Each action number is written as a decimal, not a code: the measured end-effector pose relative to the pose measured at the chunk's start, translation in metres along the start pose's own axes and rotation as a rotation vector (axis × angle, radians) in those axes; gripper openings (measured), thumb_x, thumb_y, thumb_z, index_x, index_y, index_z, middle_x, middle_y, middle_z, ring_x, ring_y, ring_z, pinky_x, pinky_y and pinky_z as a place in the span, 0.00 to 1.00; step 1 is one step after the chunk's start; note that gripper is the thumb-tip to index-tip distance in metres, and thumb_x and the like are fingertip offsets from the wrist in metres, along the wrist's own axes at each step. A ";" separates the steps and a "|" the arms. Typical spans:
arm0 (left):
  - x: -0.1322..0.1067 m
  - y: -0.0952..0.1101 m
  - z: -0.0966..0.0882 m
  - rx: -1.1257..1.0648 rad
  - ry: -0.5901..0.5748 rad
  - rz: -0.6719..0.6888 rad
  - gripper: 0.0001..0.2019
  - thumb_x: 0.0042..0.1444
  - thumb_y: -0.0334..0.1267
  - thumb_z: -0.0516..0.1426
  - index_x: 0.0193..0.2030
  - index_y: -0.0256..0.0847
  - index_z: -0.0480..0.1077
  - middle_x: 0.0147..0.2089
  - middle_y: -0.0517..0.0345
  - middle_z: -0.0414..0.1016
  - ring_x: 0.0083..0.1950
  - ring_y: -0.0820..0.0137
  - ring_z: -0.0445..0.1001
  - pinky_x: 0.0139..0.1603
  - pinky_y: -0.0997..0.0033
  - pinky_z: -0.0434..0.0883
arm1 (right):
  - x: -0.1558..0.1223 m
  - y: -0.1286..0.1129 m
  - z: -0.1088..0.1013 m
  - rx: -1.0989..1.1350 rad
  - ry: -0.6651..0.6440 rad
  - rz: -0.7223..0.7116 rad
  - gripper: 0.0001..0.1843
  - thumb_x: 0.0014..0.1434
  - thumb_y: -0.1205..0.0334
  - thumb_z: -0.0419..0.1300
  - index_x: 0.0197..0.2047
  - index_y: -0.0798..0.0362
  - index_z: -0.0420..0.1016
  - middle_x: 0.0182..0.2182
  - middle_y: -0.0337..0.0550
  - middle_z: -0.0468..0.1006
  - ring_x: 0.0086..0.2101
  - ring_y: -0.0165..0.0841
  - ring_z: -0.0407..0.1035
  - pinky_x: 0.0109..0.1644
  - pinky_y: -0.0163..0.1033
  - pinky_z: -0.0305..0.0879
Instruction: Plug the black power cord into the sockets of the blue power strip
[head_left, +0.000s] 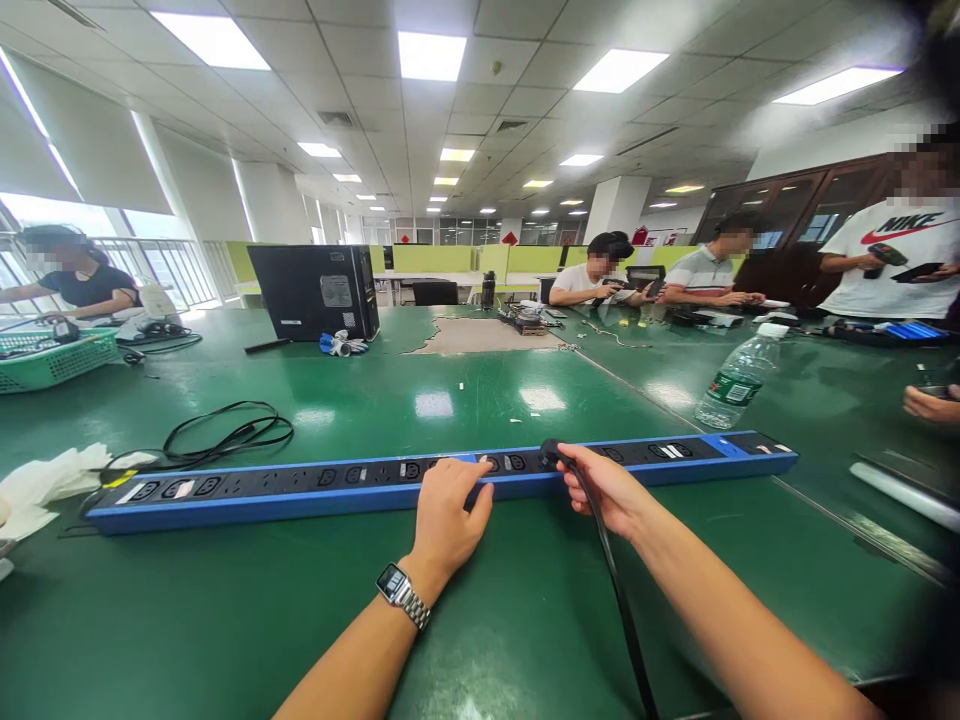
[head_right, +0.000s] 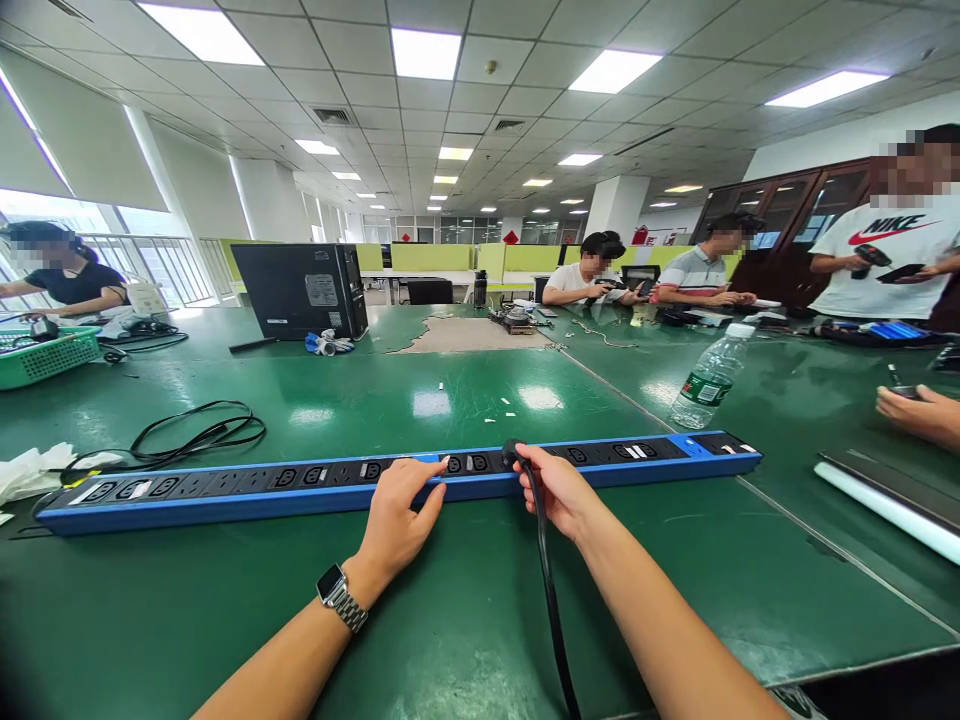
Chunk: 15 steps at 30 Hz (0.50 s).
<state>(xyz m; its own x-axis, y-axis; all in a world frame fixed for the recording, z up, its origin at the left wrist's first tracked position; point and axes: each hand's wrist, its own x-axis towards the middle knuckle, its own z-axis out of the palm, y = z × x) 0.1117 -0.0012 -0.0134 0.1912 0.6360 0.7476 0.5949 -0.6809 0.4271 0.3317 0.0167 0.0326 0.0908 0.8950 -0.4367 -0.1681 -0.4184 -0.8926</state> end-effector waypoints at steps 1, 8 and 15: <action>0.000 0.000 0.000 -0.001 0.000 0.000 0.11 0.60 0.33 0.56 0.48 0.42 0.73 0.43 0.54 0.79 0.46 0.64 0.73 0.48 0.59 0.69 | 0.002 0.000 0.000 -0.023 -0.018 -0.001 0.17 0.64 0.55 0.54 0.26 0.55 0.67 0.13 0.30 0.60 0.12 0.21 0.54 0.15 0.29 0.53; -0.001 -0.001 0.001 -0.008 0.002 0.001 0.10 0.59 0.33 0.56 0.47 0.42 0.73 0.43 0.53 0.79 0.46 0.64 0.73 0.48 0.59 0.69 | 0.018 0.000 -0.001 -0.154 -0.047 0.039 0.19 0.62 0.54 0.54 0.22 0.54 0.64 0.12 0.31 0.59 0.12 0.23 0.53 0.16 0.31 0.51; -0.001 0.003 -0.004 0.171 -0.012 -0.116 0.15 0.59 0.35 0.56 0.53 0.44 0.70 0.48 0.53 0.78 0.51 0.61 0.72 0.55 0.53 0.66 | 0.014 0.007 0.000 -0.084 -0.098 0.121 0.18 0.61 0.53 0.55 0.23 0.54 0.65 0.13 0.30 0.60 0.13 0.23 0.55 0.17 0.30 0.55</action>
<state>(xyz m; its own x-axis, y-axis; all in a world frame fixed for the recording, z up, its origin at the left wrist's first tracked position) 0.1099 -0.0049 -0.0107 0.1227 0.7114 0.6920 0.7371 -0.5322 0.4165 0.3319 0.0258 0.0201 -0.0217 0.8465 -0.5319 -0.0889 -0.5316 -0.8423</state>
